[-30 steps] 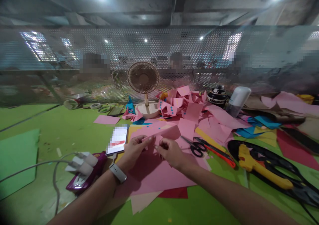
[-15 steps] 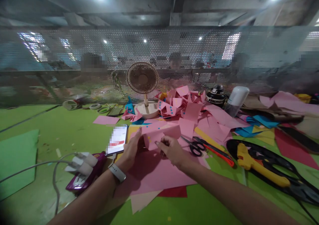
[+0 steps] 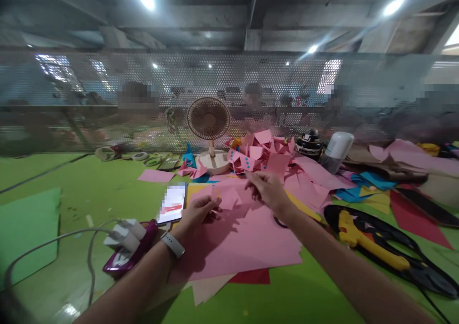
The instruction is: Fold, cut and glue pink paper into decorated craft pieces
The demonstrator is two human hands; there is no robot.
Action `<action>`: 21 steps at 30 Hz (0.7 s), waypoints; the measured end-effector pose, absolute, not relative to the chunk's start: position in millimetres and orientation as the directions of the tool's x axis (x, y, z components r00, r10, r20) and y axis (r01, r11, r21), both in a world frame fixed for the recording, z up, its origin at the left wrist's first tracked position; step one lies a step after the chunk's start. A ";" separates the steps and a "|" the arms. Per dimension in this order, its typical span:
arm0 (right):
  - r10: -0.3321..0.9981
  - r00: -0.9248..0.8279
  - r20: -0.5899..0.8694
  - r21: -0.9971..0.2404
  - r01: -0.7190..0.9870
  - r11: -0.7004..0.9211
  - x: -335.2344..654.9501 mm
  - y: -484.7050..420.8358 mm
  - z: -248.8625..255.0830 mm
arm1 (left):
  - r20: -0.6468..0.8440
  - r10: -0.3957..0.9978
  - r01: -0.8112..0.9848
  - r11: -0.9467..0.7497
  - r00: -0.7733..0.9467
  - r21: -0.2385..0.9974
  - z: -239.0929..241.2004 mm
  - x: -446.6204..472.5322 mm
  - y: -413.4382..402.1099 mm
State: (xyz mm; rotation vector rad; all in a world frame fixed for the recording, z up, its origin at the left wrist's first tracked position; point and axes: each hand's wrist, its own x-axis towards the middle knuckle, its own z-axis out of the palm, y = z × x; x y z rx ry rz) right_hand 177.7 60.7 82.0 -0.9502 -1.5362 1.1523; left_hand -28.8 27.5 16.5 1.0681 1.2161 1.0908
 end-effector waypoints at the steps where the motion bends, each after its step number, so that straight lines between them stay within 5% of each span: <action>1: 0.929 -0.218 0.299 -0.951 0.016 0.310 184.4 60.5 93.5 | -0.161 0.986 -0.030 0.162 0.038 0.986 15.2 -29.3 28.0; 8: 0.878 0.026 0.477 -0.878 -0.022 0.478 242.2 58.1 142.7 | -0.151 0.987 0.001 0.151 0.060 0.989 10.4 -27.9 26.4; 14: 0.838 0.369 0.402 -0.906 0.025 0.423 313.1 54.3 144.8 | -0.183 0.980 0.014 0.183 0.071 0.983 14.2 -25.1 27.3; 18: 0.896 0.284 0.342 -0.917 0.309 0.253 369.1 39.3 115.8 | -0.180 0.981 0.021 0.179 0.071 0.984 14.9 -24.8 29.2; 21: 0.960 0.108 0.257 -0.711 0.694 0.113 408.0 23.9 79.5 | -0.195 0.978 0.015 0.194 0.069 0.981 15.4 -24.3 30.4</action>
